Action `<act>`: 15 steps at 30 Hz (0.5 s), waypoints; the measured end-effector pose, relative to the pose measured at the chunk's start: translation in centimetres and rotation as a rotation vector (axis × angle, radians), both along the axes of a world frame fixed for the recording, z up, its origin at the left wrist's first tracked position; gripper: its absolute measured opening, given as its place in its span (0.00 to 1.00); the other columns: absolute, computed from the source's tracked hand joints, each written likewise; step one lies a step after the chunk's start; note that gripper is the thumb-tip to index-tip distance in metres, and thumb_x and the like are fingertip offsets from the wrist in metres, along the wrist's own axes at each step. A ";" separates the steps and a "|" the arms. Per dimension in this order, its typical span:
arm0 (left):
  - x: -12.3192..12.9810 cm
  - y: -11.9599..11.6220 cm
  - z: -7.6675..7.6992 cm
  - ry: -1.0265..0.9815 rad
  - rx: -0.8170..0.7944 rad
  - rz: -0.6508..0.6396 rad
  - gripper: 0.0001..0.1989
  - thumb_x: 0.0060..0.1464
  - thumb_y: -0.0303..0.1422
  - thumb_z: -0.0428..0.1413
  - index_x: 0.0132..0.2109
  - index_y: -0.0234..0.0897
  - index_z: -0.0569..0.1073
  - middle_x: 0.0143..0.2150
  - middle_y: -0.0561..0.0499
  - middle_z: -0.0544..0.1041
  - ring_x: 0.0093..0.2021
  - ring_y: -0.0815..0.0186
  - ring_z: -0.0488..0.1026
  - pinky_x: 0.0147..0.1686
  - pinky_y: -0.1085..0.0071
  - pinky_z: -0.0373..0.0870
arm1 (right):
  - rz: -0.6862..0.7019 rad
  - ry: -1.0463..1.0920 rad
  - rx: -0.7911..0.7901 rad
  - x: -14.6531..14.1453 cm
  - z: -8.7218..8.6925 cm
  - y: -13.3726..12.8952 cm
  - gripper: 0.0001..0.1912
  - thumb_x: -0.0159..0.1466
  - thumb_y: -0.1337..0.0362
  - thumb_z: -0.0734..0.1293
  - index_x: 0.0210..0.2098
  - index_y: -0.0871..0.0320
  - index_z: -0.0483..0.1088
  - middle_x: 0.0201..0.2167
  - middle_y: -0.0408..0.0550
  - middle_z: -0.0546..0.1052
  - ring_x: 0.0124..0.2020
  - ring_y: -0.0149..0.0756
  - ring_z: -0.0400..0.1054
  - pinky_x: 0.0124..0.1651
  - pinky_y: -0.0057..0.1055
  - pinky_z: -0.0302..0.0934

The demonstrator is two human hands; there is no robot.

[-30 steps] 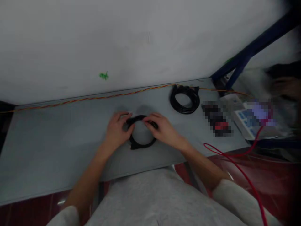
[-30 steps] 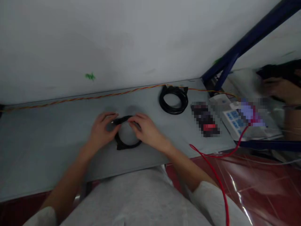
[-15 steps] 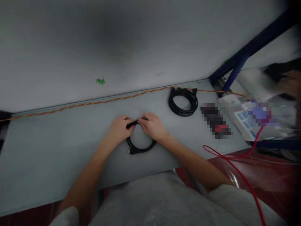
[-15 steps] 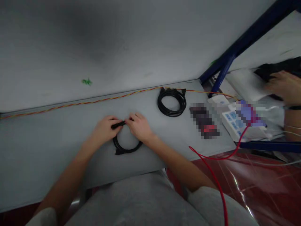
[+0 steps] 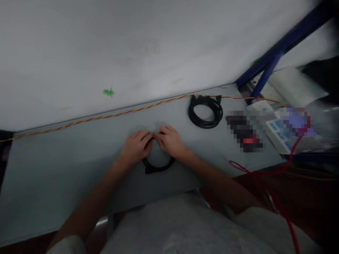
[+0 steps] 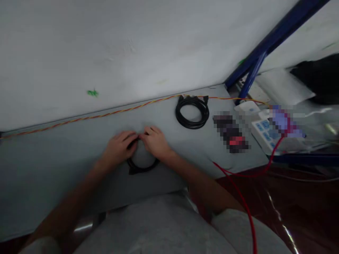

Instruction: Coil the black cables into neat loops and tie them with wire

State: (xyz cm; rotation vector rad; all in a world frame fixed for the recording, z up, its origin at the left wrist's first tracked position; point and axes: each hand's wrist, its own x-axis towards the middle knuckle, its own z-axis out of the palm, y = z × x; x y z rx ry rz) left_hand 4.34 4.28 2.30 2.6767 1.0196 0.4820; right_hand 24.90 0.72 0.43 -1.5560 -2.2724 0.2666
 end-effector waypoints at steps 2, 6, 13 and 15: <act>0.1 0.4 0.1 -0.058 -0.058 0.056 0.13 0.64 0.31 0.56 0.53 0.37 0.80 0.53 0.42 0.80 0.52 0.55 0.77 0.56 0.55 0.76 | 0.004 0.005 -0.001 0.0 0.1 0.0 0.13 0.76 0.64 0.62 0.45 0.55 0.81 0.40 0.53 0.76 0.44 0.45 0.66 0.48 0.41 0.62; 0.4 2.3 1.2 0.009 -0.203 0.064 0.10 0.62 0.31 0.56 0.42 0.39 0.83 0.43 0.45 0.82 0.47 0.56 0.78 0.53 0.56 0.76 | 0.012 0.014 0.000 0.1 0.2 0.0 0.13 0.75 0.66 0.63 0.46 0.56 0.80 0.41 0.53 0.76 0.45 0.45 0.66 0.48 0.41 0.62; 0.7 2.4 1.3 -0.004 -0.372 0.166 0.11 0.64 0.33 0.55 0.44 0.40 0.84 0.44 0.47 0.86 0.44 0.56 0.82 0.49 0.58 0.78 | -0.004 0.045 0.024 0.1 -0.3 -0.2 0.13 0.76 0.63 0.63 0.49 0.55 0.80 0.46 0.53 0.78 0.47 0.45 0.67 0.52 0.41 0.63; 0.6 1.5 0.9 -0.060 -0.343 0.217 0.12 0.65 0.34 0.55 0.45 0.40 0.84 0.44 0.47 0.85 0.44 0.56 0.82 0.49 0.57 0.78 | -0.006 0.056 0.031 0.2 -0.4 -0.2 0.12 0.76 0.65 0.63 0.50 0.55 0.80 0.50 0.53 0.78 0.50 0.45 0.67 0.55 0.41 0.63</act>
